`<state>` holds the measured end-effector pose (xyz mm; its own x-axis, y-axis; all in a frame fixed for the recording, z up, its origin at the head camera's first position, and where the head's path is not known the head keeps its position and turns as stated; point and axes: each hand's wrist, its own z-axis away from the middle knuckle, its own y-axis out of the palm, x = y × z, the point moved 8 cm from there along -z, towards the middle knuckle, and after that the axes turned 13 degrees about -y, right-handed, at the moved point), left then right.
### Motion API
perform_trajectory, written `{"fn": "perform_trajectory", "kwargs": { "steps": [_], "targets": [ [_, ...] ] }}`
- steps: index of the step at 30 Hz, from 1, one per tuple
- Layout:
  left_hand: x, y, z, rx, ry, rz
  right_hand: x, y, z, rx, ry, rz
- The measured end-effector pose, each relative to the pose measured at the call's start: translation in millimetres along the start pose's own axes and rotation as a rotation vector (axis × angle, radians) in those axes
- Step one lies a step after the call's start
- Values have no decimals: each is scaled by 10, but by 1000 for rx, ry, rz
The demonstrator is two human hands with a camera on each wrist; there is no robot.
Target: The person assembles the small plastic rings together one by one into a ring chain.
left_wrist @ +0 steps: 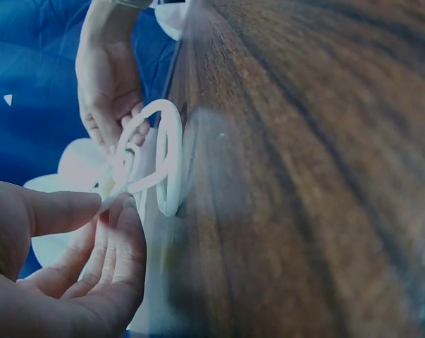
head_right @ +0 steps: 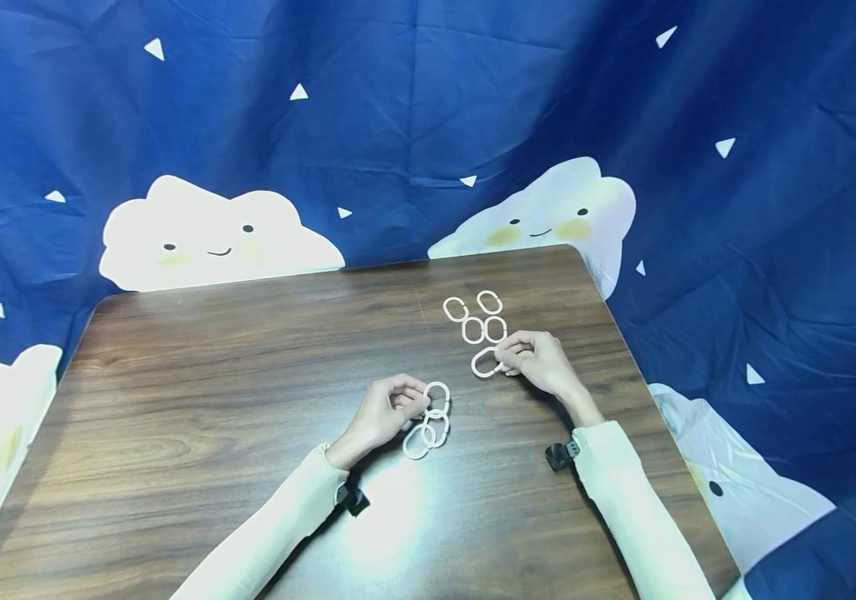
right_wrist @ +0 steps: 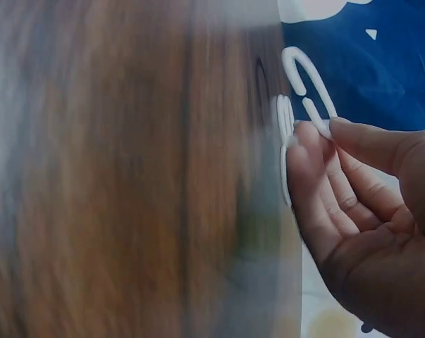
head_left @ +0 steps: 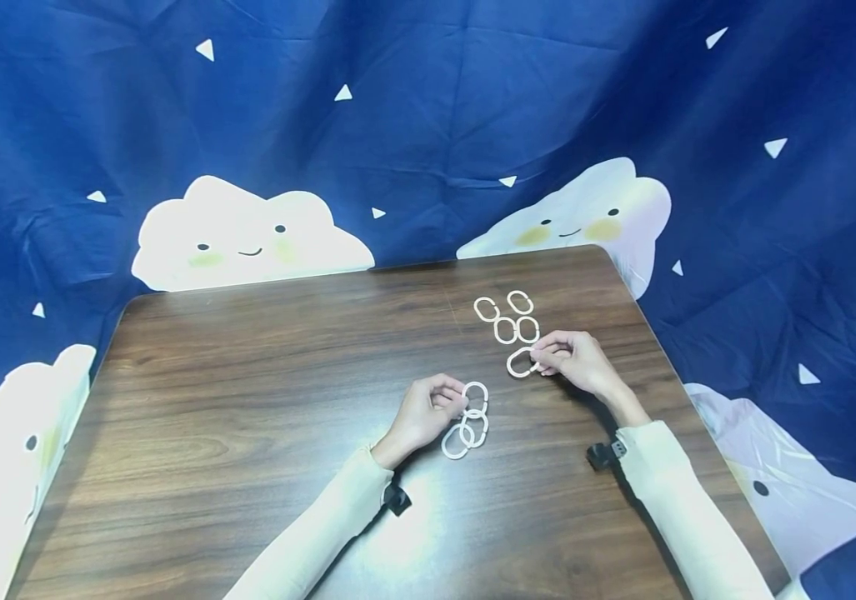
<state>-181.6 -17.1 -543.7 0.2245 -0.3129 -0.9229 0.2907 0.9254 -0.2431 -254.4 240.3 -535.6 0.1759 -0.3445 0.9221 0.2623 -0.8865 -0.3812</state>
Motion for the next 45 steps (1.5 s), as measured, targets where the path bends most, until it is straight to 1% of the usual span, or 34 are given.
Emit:
{"fn": "perform_trajectory", "kwargs": {
  "steps": [4,6,16,23,27,34,40,45],
  "targets": [
    [19,-5,-5,-10,-16,4,28,95,17,16,1,-46],
    [19,-8,-9,-12,-11,10,48,143,23,27,2,-67],
    [35,-10,-30,-23,-7,23,130,302,33,42,-7,-79],
    [28,-25,-39,-33,8,35,172,382,44,41,-17,-131],
    [35,-38,-43,-39,-4,36,185,439,43,60,-38,-129],
    [45,-40,-35,-34,-23,53,211,531,58,83,-33,-147],
    [33,-20,-30,-38,-16,52,225,592,65,107,-25,-156],
    [29,1,-24,-32,-11,87,244,623,65,121,-44,-160]
  ]
}}
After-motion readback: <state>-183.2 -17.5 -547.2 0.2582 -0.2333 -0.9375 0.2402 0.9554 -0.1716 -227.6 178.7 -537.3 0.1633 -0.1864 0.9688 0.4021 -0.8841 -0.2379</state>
